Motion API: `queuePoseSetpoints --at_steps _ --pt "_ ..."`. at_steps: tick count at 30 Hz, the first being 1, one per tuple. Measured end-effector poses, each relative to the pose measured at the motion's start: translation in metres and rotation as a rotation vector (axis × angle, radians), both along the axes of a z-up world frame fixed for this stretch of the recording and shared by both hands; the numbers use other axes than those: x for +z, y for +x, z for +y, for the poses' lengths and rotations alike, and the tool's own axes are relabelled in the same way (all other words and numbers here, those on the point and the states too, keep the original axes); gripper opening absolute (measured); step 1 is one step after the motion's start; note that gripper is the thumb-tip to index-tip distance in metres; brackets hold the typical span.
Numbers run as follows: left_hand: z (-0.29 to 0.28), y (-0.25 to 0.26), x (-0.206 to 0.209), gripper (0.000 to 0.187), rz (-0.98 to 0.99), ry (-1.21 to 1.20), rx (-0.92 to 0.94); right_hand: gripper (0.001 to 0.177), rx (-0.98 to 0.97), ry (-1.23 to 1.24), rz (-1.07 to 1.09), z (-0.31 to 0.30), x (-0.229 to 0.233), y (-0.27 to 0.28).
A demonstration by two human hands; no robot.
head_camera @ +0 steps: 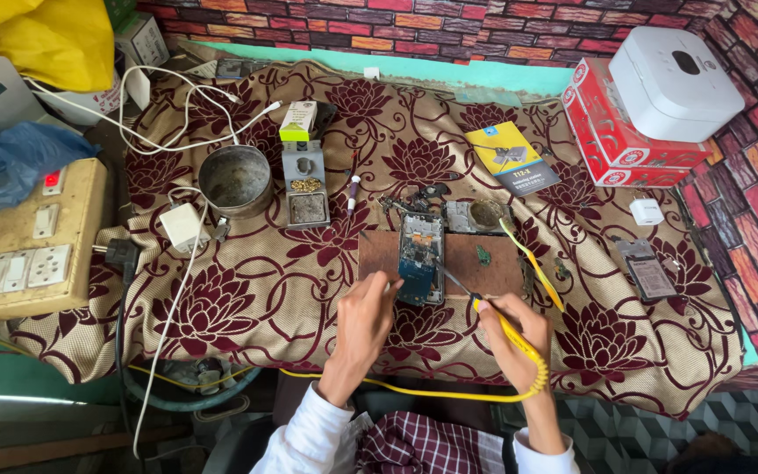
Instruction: The person uses a soldering iron to work on a disassembled mobile phone circuit board. They hold the board with one hand and apply the soldering iron to various points on the circuitry while seated at a cluttered workbench.
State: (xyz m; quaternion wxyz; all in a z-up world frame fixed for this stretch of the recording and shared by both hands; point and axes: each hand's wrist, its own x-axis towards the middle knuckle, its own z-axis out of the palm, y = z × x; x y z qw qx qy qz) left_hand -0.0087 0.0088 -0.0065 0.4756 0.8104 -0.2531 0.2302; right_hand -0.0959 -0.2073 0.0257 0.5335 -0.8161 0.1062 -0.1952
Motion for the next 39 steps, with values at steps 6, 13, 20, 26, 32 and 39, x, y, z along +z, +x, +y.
queuePoseSetpoints --at_steps 6,13,20,26,32,39 --pt "-0.003 -0.008 0.008 0.01 -0.08 0.028 -0.023 0.017 -0.059 -0.114 -0.022 0.007 0.01 -0.013" --pt "-0.001 -0.011 0.015 0.01 -0.058 0.051 0.001 0.014 -0.036 -0.165 -0.029 0.014 0.018 -0.017" --pt "-0.002 -0.012 0.017 0.009 -0.07 0.05 0.002 0.017 -0.039 -0.01 0.007 0.014 0.005 -0.013" --pt "-0.003 -0.012 0.013 0.011 -0.091 0.048 -0.019 0.017 -0.044 0.022 -0.02 0.013 -0.005 -0.013" --pt "-0.007 -0.01 0.007 0.011 -0.076 0.072 -0.029 0.014 -0.051 0.033 -0.058 0.014 -0.011 -0.009" --pt "-0.017 -0.007 0.007 0.009 -0.09 0.071 -0.044 0.014 -0.043 0.121 -0.027 0.015 -0.017 -0.003"
